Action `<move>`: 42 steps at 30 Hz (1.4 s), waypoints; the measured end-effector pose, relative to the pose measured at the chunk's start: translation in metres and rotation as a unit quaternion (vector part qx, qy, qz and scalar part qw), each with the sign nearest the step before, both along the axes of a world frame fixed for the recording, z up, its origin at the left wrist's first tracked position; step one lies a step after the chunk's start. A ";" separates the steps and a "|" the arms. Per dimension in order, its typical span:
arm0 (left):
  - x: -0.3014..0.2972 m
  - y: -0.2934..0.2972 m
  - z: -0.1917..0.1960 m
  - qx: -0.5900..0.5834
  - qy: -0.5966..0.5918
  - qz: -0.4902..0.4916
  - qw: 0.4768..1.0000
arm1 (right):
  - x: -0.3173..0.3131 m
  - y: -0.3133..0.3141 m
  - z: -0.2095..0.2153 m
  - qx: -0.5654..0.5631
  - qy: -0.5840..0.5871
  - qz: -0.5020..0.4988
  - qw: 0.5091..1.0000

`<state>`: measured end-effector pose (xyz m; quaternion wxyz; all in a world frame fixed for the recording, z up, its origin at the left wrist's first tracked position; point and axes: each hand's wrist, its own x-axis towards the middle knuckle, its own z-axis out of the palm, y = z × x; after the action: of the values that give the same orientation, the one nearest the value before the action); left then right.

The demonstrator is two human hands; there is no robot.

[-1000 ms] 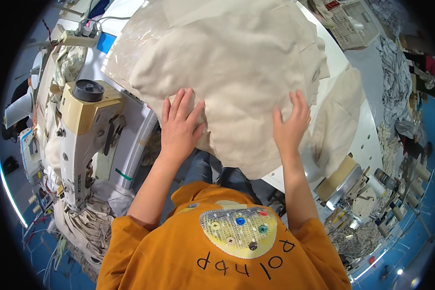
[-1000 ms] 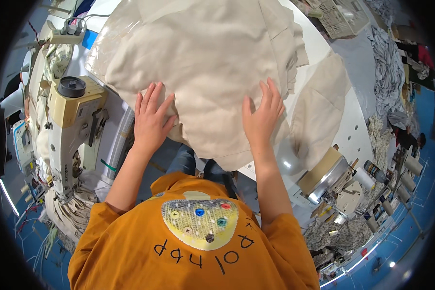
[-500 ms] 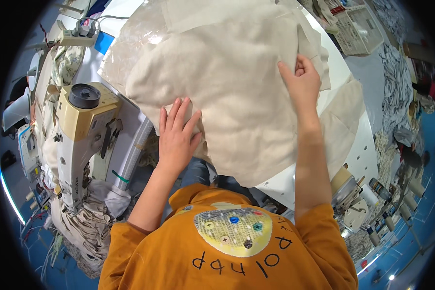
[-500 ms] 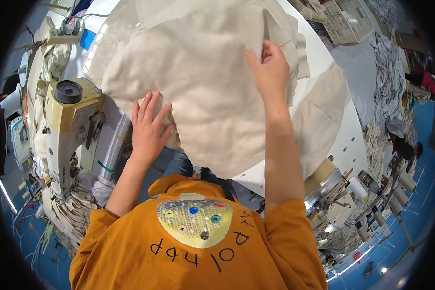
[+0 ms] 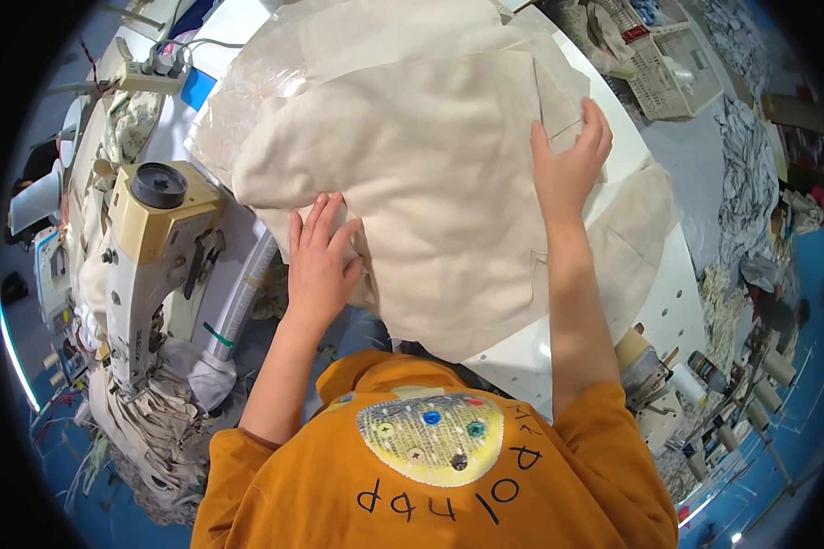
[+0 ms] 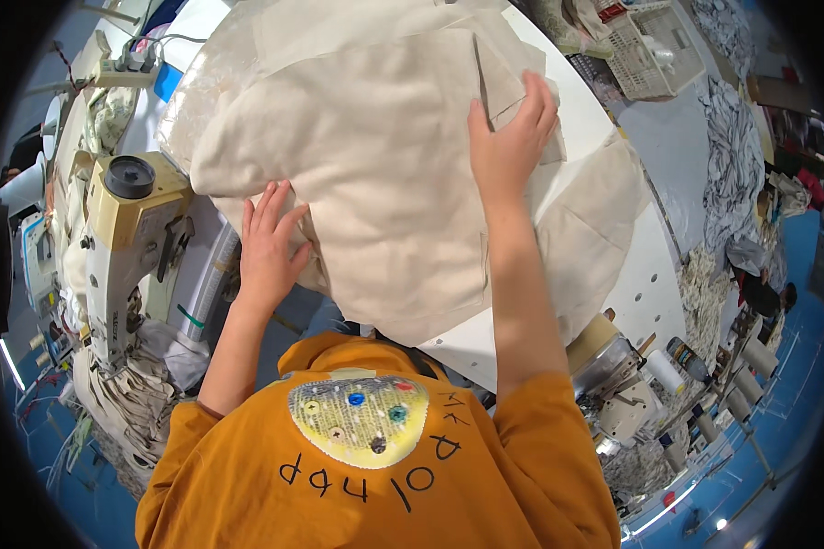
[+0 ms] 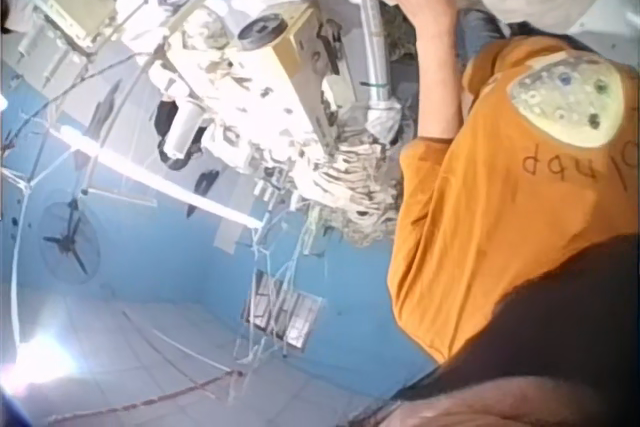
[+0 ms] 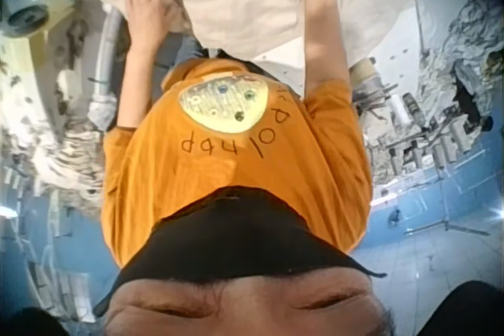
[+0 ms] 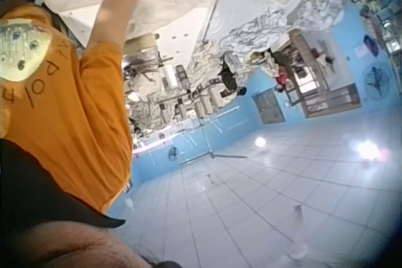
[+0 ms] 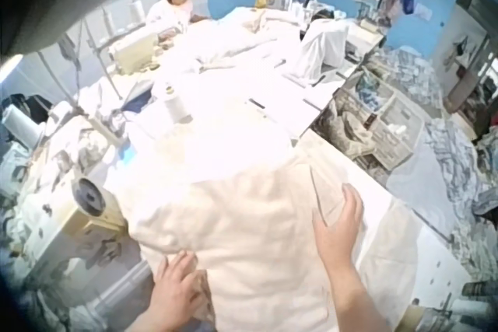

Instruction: The person picks up fabric pieces from a table, spreads and aligns their edges by hand, and moves the fabric to an overlock sewing machine workstation.

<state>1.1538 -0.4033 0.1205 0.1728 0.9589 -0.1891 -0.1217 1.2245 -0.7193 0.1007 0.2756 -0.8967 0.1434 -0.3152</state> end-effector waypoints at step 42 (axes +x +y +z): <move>0.051 -0.045 0.003 -0.315 -0.035 -0.146 0.937 | -0.061 0.094 0.074 0.098 0.214 0.413 0.880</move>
<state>1.2051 -0.4483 0.1238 0.4393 0.8210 -0.3617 -0.0459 1.1638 -0.6250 0.1748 0.4298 -0.8887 -0.1540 0.0425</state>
